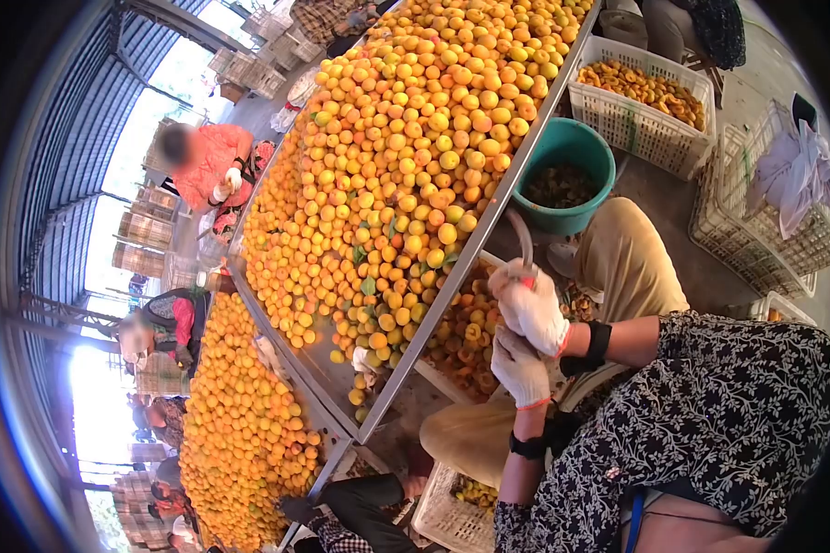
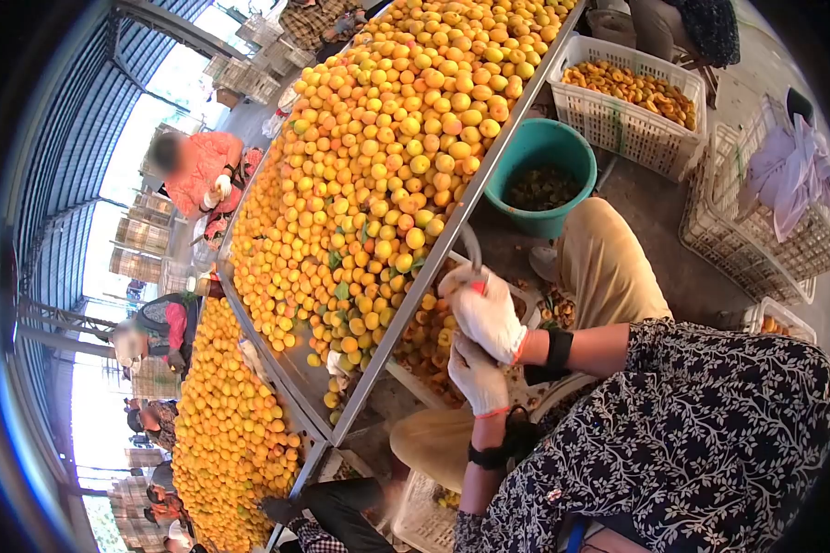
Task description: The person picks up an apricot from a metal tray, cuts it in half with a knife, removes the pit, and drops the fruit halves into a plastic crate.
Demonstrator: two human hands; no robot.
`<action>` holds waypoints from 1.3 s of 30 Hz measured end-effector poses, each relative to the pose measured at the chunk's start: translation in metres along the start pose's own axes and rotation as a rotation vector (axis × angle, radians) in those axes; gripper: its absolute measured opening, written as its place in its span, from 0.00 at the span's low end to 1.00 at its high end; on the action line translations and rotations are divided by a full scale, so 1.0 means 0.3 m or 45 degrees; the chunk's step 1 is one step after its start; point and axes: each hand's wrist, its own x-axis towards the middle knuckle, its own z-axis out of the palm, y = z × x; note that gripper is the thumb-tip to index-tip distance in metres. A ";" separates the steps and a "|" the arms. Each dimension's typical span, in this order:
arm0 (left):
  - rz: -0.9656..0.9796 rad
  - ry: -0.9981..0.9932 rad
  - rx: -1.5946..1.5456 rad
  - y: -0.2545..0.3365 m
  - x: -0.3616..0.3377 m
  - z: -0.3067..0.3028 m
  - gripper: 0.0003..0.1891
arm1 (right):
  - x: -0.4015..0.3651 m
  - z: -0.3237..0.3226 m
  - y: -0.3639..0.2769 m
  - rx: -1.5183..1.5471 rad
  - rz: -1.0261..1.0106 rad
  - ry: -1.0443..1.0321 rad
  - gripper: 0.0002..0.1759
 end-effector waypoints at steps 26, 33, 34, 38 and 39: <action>-0.005 -0.273 -0.315 -0.169 0.021 -0.020 0.18 | 0.043 -0.042 -0.017 0.308 0.476 0.119 0.03; -0.015 -0.225 -0.316 0.052 -0.011 0.013 0.16 | 0.078 -0.042 -0.153 0.379 -0.102 -0.003 0.05; -0.180 -0.396 -0.655 -0.022 0.040 -0.010 0.22 | 0.066 -0.041 -0.161 0.514 -0.006 -0.062 0.02; 0.670 -0.219 0.200 -0.029 -0.002 -0.009 0.33 | 0.010 -0.052 -0.115 0.598 0.053 -0.192 0.03; 0.670 -0.219 0.204 -0.034 -0.008 -0.015 0.33 | 0.004 -0.049 -0.120 0.530 0.001 -0.201 0.03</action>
